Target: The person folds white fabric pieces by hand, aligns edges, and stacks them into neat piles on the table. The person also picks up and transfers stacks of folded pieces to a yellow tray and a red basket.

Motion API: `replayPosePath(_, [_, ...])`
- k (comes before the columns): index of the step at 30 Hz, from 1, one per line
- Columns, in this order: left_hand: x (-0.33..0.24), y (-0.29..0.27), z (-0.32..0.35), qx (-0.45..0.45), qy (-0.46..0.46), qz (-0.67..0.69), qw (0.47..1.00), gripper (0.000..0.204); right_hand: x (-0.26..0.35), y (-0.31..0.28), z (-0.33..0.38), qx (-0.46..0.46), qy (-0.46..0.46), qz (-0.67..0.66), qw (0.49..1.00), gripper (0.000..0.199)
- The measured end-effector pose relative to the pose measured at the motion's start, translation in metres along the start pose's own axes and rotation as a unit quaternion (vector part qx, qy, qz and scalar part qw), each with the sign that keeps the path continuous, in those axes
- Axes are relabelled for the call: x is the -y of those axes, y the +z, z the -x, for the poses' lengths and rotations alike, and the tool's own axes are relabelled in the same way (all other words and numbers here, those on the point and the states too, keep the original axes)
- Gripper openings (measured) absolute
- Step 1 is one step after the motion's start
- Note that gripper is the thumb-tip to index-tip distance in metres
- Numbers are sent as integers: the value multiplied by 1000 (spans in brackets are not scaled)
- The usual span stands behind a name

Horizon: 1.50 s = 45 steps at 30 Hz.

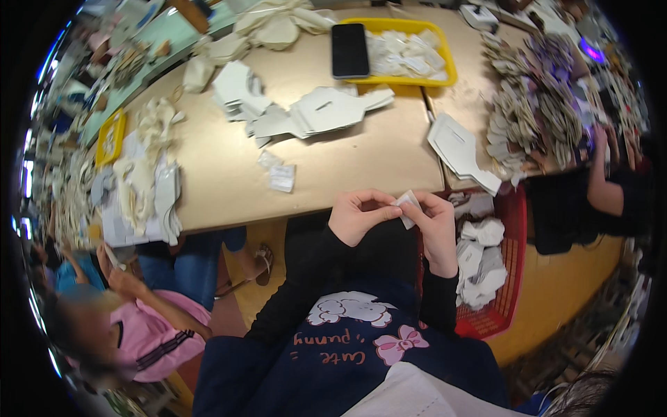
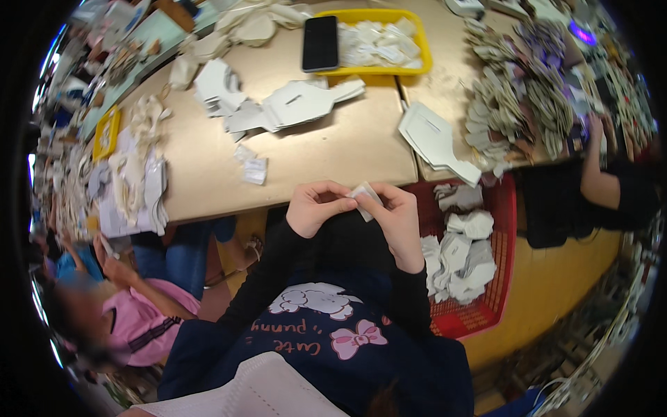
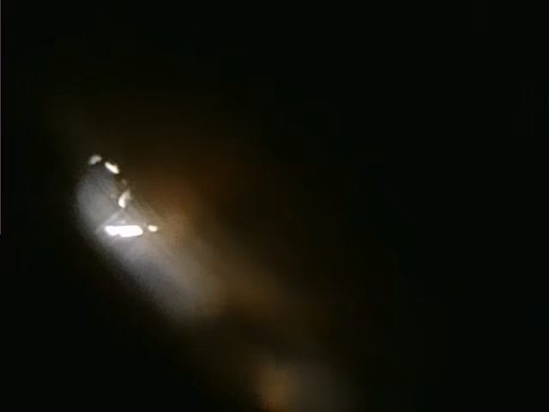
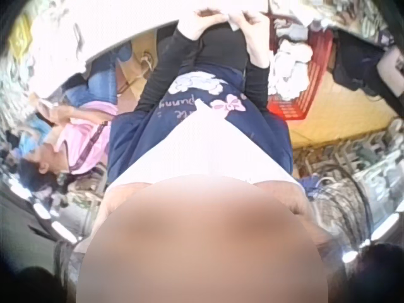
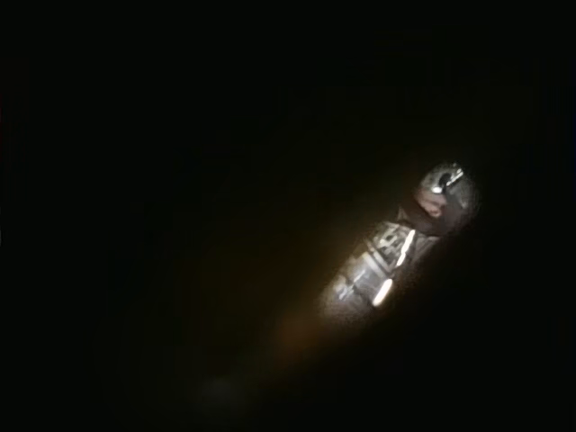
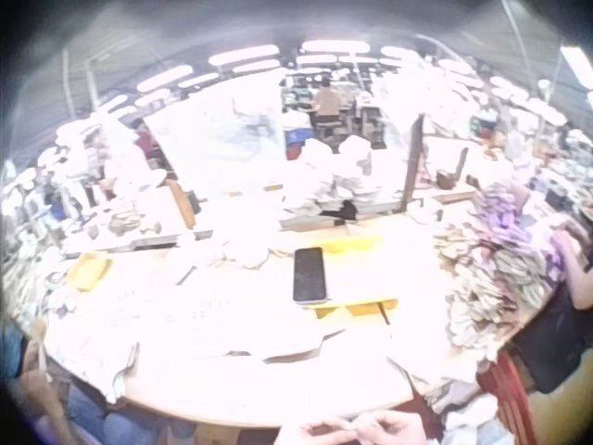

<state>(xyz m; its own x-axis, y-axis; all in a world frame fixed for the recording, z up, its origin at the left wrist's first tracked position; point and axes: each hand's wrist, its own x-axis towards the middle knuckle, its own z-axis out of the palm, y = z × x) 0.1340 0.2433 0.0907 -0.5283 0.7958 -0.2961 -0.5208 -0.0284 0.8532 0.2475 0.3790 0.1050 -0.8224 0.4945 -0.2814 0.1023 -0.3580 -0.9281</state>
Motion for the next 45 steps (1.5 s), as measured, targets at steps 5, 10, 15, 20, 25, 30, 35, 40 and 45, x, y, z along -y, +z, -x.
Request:
replayPosePath(5, [13,-11,24,-33,-9,10,999,14,-7,6,10,33,-32,113,992,9])
replayPosePath(10, [21,-3,40,-87,-21,-2,996,16,-12,15,20,15,-82,147,986,8])
replayPosePath(15, [22,-2,43,-111,123,-173,971,14,0,14,19,-14,-52,160,986,8])
replayPosePath(20, [77,-28,63,50,48,-338,938,17,28,0,21,0,-201,16,979,19])
replayPosePath(25, [179,-71,77,106,-80,-392,910,15,7,5,-50,21,-256,187,948,28])
replayPosePath(30, [214,-91,56,47,-130,-78,987,26,-65,0,-111,-28,-242,388,889,31])
replayPosePath(35, [206,-88,62,53,-116,-142,982,25,-77,-11,-112,-27,-276,359,891,31])
replayPosePath(40, [215,-94,63,54,-115,-79,989,24,-74,-3,-103,-60,-309,403,859,30])
replayPosePath(45, [228,-95,68,60,-95,-66,991,22,-81,-6,-105,-55,-347,418,838,30])
